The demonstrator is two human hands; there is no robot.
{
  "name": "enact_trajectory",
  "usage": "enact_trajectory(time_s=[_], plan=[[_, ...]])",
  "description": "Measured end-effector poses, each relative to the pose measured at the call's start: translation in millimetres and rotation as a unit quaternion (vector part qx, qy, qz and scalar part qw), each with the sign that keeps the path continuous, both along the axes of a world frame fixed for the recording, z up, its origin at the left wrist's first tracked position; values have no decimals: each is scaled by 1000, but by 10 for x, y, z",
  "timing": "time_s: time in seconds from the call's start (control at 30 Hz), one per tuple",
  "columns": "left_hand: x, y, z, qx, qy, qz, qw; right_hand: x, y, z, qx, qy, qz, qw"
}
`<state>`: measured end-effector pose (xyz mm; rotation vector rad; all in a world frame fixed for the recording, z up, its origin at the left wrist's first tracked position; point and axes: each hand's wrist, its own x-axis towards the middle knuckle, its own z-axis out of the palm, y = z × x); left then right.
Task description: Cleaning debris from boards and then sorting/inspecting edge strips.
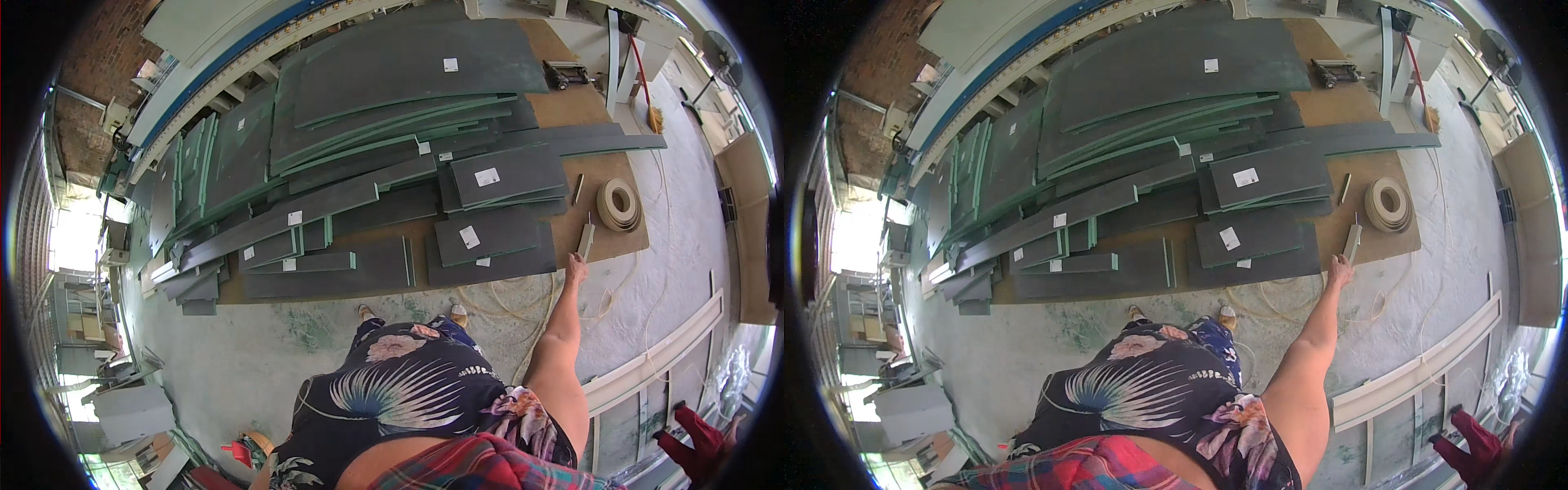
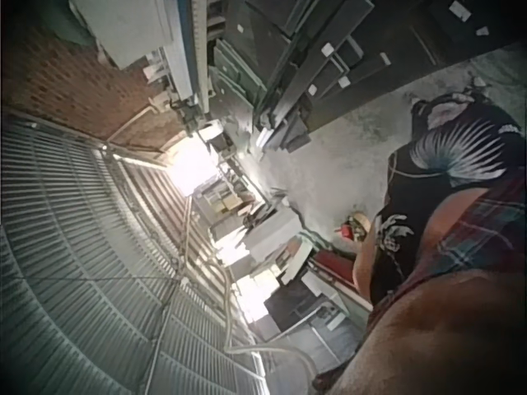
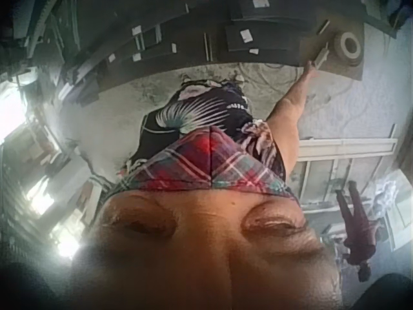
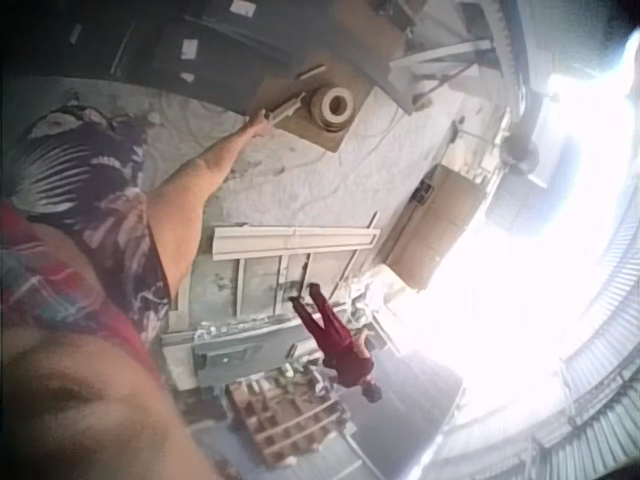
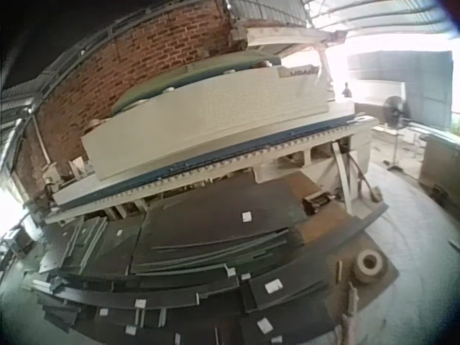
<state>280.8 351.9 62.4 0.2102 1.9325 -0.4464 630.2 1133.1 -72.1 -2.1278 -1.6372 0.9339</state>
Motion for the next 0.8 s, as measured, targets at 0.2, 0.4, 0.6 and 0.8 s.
enact_trajectory(time_s=[0.2, 0.4, 0.6, 0.8], plan=[[270, -120, 26, 40, 45, -58, 996, -155, -32, 16, -14, -51, 41, 998], [398, -228, -257, 98, 77, -138, 983, -186, -46, 274, -49, -111, 86, 989], [556, -311, -680, 96, 114, -121, 982, -430, -186, 471, 18, -21, 65, 997], [601, -361, -865, 136, 108, -128, 977, -244, -158, 292, 90, 282, -133, 946]])
